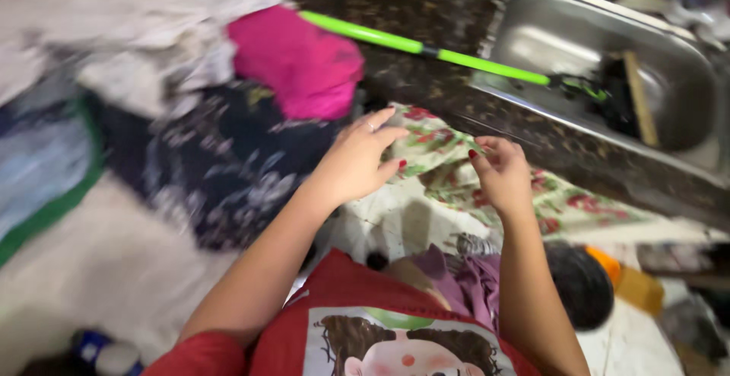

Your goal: The person cleans a squeegee in a sink, wipes the tiled floor, organizes shoes under a table, and places a welcome mat.

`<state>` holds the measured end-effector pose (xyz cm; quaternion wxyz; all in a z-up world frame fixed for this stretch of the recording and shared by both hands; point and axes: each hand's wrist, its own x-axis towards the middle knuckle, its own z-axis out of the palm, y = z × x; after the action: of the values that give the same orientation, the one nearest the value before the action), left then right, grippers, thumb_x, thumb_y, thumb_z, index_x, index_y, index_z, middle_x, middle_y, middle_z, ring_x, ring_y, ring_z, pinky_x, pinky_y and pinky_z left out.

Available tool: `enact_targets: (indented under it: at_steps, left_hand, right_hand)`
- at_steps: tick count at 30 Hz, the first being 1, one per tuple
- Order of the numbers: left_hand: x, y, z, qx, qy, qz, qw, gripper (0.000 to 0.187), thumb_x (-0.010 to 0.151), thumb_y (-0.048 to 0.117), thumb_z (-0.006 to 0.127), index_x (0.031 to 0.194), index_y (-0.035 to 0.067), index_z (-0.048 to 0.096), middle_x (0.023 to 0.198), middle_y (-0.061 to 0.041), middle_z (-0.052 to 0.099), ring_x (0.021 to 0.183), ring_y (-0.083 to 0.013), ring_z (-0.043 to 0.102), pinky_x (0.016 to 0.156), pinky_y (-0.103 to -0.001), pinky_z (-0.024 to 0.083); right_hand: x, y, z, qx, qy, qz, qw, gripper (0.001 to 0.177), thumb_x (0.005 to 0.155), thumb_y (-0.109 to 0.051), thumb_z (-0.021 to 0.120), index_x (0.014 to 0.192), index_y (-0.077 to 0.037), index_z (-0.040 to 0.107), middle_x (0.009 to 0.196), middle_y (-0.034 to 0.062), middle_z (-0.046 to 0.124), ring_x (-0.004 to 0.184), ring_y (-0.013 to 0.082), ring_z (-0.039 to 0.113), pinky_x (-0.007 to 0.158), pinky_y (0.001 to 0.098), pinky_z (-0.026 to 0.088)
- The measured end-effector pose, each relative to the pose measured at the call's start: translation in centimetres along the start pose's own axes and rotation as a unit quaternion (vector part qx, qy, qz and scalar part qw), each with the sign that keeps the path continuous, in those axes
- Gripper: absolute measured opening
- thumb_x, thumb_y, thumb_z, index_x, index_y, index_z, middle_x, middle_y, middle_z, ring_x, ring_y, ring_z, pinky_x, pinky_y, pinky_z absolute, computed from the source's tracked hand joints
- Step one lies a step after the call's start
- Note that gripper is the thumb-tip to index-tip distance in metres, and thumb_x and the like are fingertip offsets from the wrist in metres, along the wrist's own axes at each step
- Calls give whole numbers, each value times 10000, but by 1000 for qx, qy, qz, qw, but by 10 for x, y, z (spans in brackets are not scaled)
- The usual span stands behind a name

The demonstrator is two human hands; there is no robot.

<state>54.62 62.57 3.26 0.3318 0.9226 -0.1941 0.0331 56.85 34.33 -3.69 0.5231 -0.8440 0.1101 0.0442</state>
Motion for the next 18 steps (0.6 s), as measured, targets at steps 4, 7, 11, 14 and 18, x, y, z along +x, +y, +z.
enact_targets:
  at_steps: [4, 7, 11, 14, 18]
  left_hand:
    - [65, -7, 34, 38, -53, 13, 998, 471, 813, 295, 728, 1258, 164, 645, 1487, -161, 435, 1360, -435, 376, 1079, -660, 251]
    - [110, -12, 54, 15, -86, 15, 996, 480, 833, 315, 714, 1286, 184, 625, 1527, -133, 417, 1399, -411, 342, 1104, -685, 225]
    - [173, -27, 75, 57, -128, 3, 990, 501, 812, 332, 723, 1284, 199, 621, 1510, -131, 413, 1398, -392, 343, 1110, -671, 199]
    - [221, -49, 95, 98, -145, -31, 984, 513, 818, 352, 716, 1296, 201, 611, 1516, -114, 416, 1398, -376, 349, 1113, -679, 191]
    - [283, -82, 129, 189, -155, -102, 964, 553, 821, 377, 698, 1323, 178, 582, 1474, -137, 440, 1346, -380, 390, 1078, -665, 239]
  right_hand:
    - [20, 29, -25, -110, 80, -128, 982, 285, 877, -190, 722, 1138, -76, 711, 1114, 153, 607, 850, 212, 682, 743, 339, 550]
    - [44, 51, -50, -126, 114, -63, 983, 295, 869, -212, 730, 1132, -82, 710, 1117, 159, 616, 781, 226, 695, 749, 352, 545]
    - [102, 79, -80, -128, 160, -4, 979, 319, 844, -207, 741, 1138, -87, 710, 1087, 156, 627, 802, 240, 687, 725, 363, 549]
    - [159, 114, -101, -94, 195, -4, 976, 360, 849, -211, 724, 1180, -75, 686, 1094, 134, 671, 857, 248, 700, 785, 354, 542]
    - [261, 168, -138, -72, 263, -2, 962, 465, 876, -274, 724, 1264, -40, 619, 1113, 172, 687, 1038, 286, 669, 896, 391, 510]
